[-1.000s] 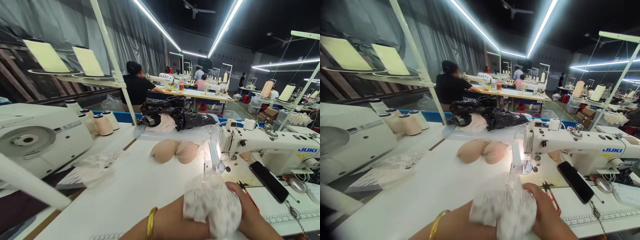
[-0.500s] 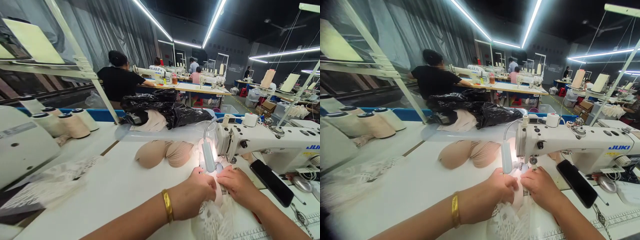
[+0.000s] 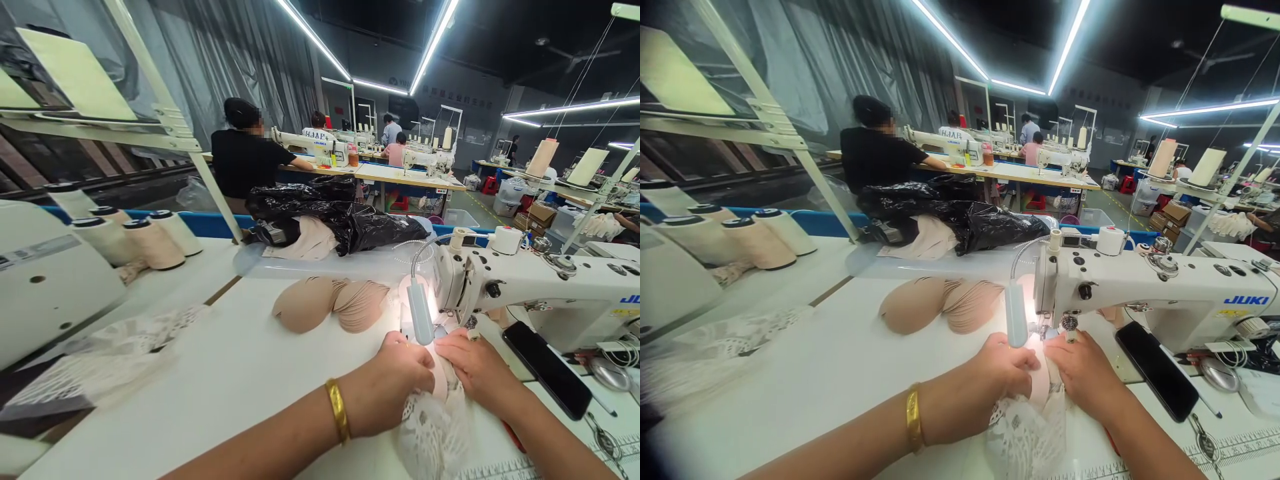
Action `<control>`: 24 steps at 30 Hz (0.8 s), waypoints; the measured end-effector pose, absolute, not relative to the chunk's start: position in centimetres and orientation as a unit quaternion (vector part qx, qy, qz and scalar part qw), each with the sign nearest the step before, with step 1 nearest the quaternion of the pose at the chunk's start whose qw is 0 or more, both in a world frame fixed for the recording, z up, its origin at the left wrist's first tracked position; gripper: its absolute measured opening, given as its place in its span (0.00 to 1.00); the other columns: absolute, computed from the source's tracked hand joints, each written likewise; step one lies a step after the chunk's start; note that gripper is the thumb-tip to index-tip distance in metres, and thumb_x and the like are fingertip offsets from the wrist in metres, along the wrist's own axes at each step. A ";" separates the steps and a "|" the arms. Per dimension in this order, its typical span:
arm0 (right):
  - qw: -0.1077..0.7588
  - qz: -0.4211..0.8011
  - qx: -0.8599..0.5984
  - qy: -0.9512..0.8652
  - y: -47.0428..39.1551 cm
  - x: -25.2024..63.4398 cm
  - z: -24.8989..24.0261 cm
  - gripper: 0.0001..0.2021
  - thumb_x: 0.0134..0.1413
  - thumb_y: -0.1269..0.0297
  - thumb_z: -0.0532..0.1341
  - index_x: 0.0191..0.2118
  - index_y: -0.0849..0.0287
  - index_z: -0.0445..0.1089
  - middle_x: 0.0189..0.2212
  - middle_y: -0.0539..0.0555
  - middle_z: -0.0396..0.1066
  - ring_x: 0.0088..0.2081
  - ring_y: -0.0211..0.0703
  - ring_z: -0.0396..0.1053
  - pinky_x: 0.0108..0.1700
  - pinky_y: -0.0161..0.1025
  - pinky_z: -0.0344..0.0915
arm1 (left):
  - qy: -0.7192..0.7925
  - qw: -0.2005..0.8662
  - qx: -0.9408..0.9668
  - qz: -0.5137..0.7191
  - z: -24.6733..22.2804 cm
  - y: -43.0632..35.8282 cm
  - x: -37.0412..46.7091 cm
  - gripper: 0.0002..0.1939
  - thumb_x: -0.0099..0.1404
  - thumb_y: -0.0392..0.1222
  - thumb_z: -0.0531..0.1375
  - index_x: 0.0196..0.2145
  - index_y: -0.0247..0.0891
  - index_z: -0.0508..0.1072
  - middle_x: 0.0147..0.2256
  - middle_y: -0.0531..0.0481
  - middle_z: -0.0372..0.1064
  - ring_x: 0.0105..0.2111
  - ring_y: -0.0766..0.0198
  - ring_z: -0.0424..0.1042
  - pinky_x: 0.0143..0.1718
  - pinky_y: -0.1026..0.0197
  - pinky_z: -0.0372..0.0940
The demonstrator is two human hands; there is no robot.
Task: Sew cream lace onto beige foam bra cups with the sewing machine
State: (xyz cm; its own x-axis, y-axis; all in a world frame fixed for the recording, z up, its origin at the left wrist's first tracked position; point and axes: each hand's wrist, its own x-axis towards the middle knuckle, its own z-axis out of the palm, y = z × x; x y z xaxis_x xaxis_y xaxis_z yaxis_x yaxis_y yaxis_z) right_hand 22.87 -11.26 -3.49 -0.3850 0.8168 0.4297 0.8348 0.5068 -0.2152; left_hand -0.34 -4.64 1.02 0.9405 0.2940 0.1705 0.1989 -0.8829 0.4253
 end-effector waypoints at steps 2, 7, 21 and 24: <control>0.245 -0.021 -0.497 -0.832 -11.3 22.9 -3.5 0.19 0.60 0.81 0.55 0.47 0.52 0.75 0.48 0.52 0.80 0.46 0.51 0.73 0.43 0.45 0.71 | 0.118 0.203 0.965 0.115 0.9 -4.5 -0.3 0.16 0.44 0.22 0.61 0.29 0.40 0.75 0.38 0.55 0.73 0.29 0.67 0.61 0.40 0.56 0.49; 0.243 -0.025 -0.498 -0.832 -11.2 23.2 -3.9 0.19 0.59 0.81 0.55 0.48 0.54 0.75 0.47 0.53 0.80 0.46 0.51 0.73 0.42 0.44 0.70 | 0.107 0.191 0.970 0.105 0.9 -4.5 -0.2 0.17 0.42 0.21 0.59 0.28 0.39 0.74 0.38 0.55 0.73 0.26 0.67 0.61 0.37 0.56 0.48; 0.230 -0.052 -0.510 -0.827 -11.1 23.3 -4.3 0.19 0.60 0.80 0.56 0.49 0.52 0.74 0.42 0.54 0.80 0.45 0.50 0.73 0.43 0.44 0.69 | 0.116 0.160 0.977 0.077 1.4 -4.2 -0.5 0.17 0.40 0.20 0.59 0.25 0.38 0.71 0.37 0.56 0.74 0.26 0.67 0.56 0.38 0.56 0.47; 0.230 -0.056 -0.511 -0.827 -11.1 23.4 -4.4 0.19 0.59 0.81 0.56 0.48 0.51 0.74 0.43 0.54 0.80 0.45 0.51 0.73 0.42 0.44 0.69 | 0.103 0.167 0.977 0.088 1.2 -4.0 -0.6 0.19 0.40 0.19 0.59 0.27 0.39 0.73 0.39 0.55 0.76 0.29 0.63 0.61 0.38 0.55 0.48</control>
State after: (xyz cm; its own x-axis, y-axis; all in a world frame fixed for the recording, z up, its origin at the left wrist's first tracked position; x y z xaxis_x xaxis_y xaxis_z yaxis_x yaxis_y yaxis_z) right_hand 23.42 -11.14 -4.43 -0.3726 0.8189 0.4366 0.8700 0.4720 -0.1429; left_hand -0.65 -4.03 1.24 0.9634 0.2307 0.1366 0.1723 -0.9231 0.3437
